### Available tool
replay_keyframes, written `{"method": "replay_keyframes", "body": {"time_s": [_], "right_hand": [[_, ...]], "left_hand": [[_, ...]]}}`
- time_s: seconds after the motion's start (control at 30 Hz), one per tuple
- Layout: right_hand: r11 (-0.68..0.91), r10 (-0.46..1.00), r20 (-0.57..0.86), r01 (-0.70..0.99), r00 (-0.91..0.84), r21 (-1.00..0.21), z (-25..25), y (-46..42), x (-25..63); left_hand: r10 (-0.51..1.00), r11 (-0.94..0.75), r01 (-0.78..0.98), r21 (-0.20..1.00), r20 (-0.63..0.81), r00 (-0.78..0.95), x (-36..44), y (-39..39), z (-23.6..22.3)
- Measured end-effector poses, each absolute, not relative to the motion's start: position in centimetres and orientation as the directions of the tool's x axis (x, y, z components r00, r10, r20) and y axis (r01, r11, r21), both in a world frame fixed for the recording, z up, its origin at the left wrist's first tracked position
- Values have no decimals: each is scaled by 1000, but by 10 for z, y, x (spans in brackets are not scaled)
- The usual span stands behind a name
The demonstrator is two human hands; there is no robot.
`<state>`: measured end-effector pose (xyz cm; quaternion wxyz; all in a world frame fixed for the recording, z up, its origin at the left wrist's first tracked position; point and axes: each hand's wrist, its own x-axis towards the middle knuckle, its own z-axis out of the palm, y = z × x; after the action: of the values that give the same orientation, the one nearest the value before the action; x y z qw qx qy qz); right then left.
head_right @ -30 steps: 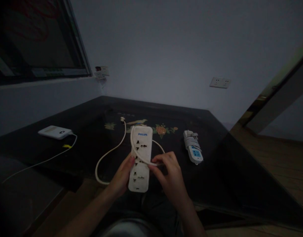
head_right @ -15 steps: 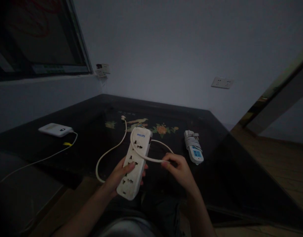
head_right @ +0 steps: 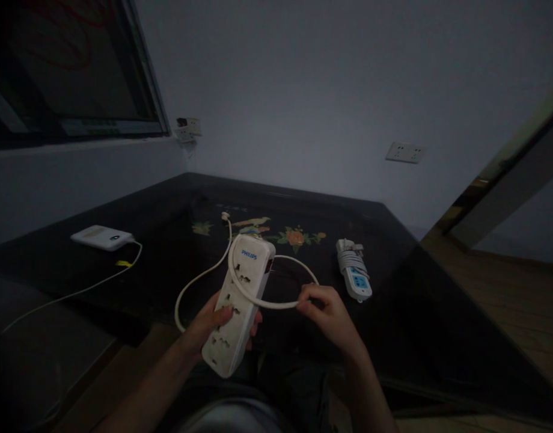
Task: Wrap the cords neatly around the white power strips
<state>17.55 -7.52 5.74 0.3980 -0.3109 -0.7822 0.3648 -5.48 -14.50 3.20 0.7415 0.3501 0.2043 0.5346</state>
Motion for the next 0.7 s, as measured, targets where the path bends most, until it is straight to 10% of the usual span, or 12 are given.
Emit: {"method": "replay_keyframes", "body": {"time_s": [0.7], "right_hand": [[690, 660, 518, 166, -545, -704, 82, -82, 173]], "left_hand": [[864, 246, -741, 625, 205, 460, -63, -139, 14]]}}
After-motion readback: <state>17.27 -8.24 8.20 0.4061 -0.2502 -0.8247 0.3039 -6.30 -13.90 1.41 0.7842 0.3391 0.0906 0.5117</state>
